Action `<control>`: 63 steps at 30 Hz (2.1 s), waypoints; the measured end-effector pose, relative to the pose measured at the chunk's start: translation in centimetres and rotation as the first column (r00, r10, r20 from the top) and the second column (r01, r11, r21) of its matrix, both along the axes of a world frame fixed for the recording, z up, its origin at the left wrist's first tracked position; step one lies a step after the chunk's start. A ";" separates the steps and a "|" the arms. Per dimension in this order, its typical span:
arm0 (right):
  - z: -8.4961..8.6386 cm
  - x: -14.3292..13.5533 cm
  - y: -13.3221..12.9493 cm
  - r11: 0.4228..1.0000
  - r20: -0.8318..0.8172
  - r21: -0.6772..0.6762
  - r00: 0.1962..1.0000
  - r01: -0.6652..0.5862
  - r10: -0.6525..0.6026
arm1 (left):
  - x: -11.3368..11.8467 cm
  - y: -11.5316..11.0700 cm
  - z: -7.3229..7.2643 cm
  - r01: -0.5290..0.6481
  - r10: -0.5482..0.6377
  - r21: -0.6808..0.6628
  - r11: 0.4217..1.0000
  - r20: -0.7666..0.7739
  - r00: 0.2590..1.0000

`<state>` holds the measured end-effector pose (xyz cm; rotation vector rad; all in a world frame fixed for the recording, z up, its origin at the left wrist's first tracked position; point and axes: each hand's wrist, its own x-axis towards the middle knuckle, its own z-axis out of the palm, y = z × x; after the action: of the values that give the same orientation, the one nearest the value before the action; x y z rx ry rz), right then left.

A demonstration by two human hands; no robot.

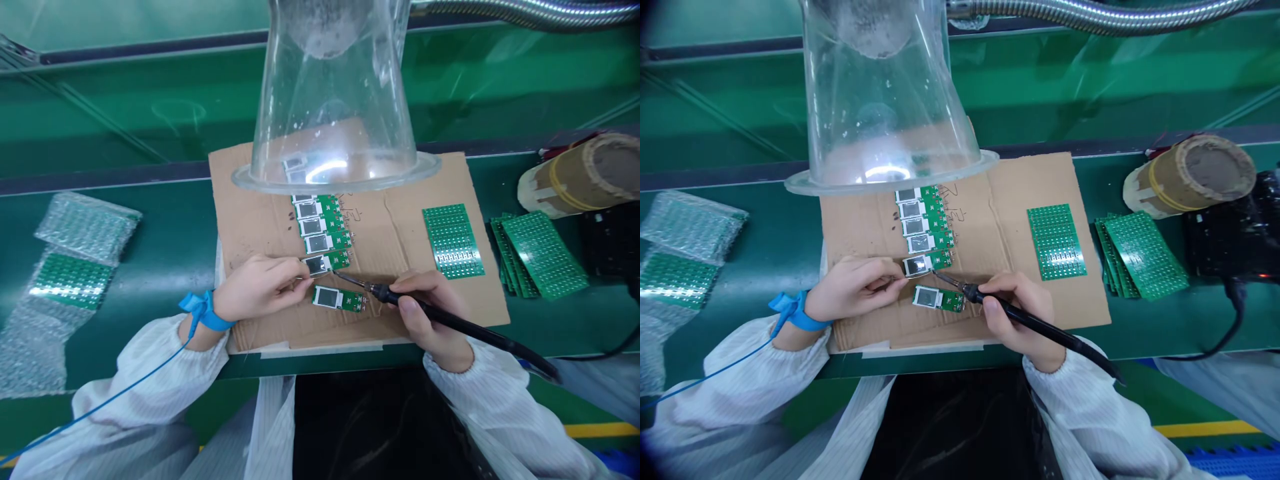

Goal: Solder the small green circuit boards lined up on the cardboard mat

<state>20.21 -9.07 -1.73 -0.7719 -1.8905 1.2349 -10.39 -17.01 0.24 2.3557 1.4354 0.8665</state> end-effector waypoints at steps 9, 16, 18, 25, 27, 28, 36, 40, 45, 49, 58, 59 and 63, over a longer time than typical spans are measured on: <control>-1.4 0.6 -0.1 0.993 -0.099 -0.061 0.989 0.101 -0.106 | -0.8 -0.2 -0.1 -0.130 0.137 -0.097 0.987 0.065 0.988; 0.9 0.4 1.2 0.982 -0.045 -0.053 0.982 0.179 -0.182 | 0.0 0.2 -0.2 0.014 -0.004 -0.134 0.991 0.076 0.997; 1.1 -0.1 1.7 0.983 -0.032 -0.041 0.983 0.177 -0.179 | 0.4 0.3 -0.2 -0.120 0.126 -0.105 0.987 0.056 0.990; 0.0 -1.0 2.4 0.997 0.019 0.051 0.998 0.062 -0.063 | 1.1 0.5 -0.9 -0.270 0.270 -0.006 0.963 0.028 0.962; 0.2 -1.1 2.4 0.995 0.039 0.083 0.998 0.047 -0.051 | 1.2 0.5 -1.0 -0.272 0.272 -0.011 0.962 0.020 0.962; 0.4 -1.2 2.4 0.993 0.057 0.105 0.997 0.045 -0.051 | 1.2 0.6 -1.0 -0.274 0.275 -0.015 0.962 0.019 0.961; 1.0 -1.7 2.5 0.986 0.114 0.161 0.991 0.046 -0.065 | 1.2 0.6 -1.2 -0.273 0.273 -0.040 0.961 0.009 0.962; 1.0 -1.8 2.5 0.985 0.126 0.168 0.990 0.041 -0.062 | 1.3 0.6 -1.3 -0.272 0.272 -0.047 0.961 -0.001 0.962; 0.6 -1.5 2.4 0.991 0.102 0.132 0.993 0.037 -0.051 | 1.2 0.5 -1.1 -0.264 0.265 -0.055 0.963 0.018 0.964; -0.4 -0.7 2.2 0.993 -0.010 0.058 0.995 0.102 -0.101 | 0.8 0.4 -0.9 -0.296 0.298 -0.043 0.954 0.055 0.953; -1.4 -0.8 2.4 0.984 -0.061 -0.010 0.982 0.176 -0.177 | 0.8 0.4 -0.7 -0.257 0.277 -0.180 0.949 0.095 0.956; -1.3 -0.7 2.3 0.984 -0.062 -0.010 0.982 0.180 -0.180 | 0.8 0.3 -0.6 -0.216 0.238 -0.190 0.958 0.103 0.966; 0.1 -0.6 2.5 0.980 -0.086 -0.043 0.976 0.196 -0.199 | 0.0 0.5 0.0 -0.048 0.096 -0.245 0.968 0.188 0.977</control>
<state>19.60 -6.59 -1.66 -0.8851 -1.6804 1.1600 -10.42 -16.51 0.28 1.9924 1.4612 0.8653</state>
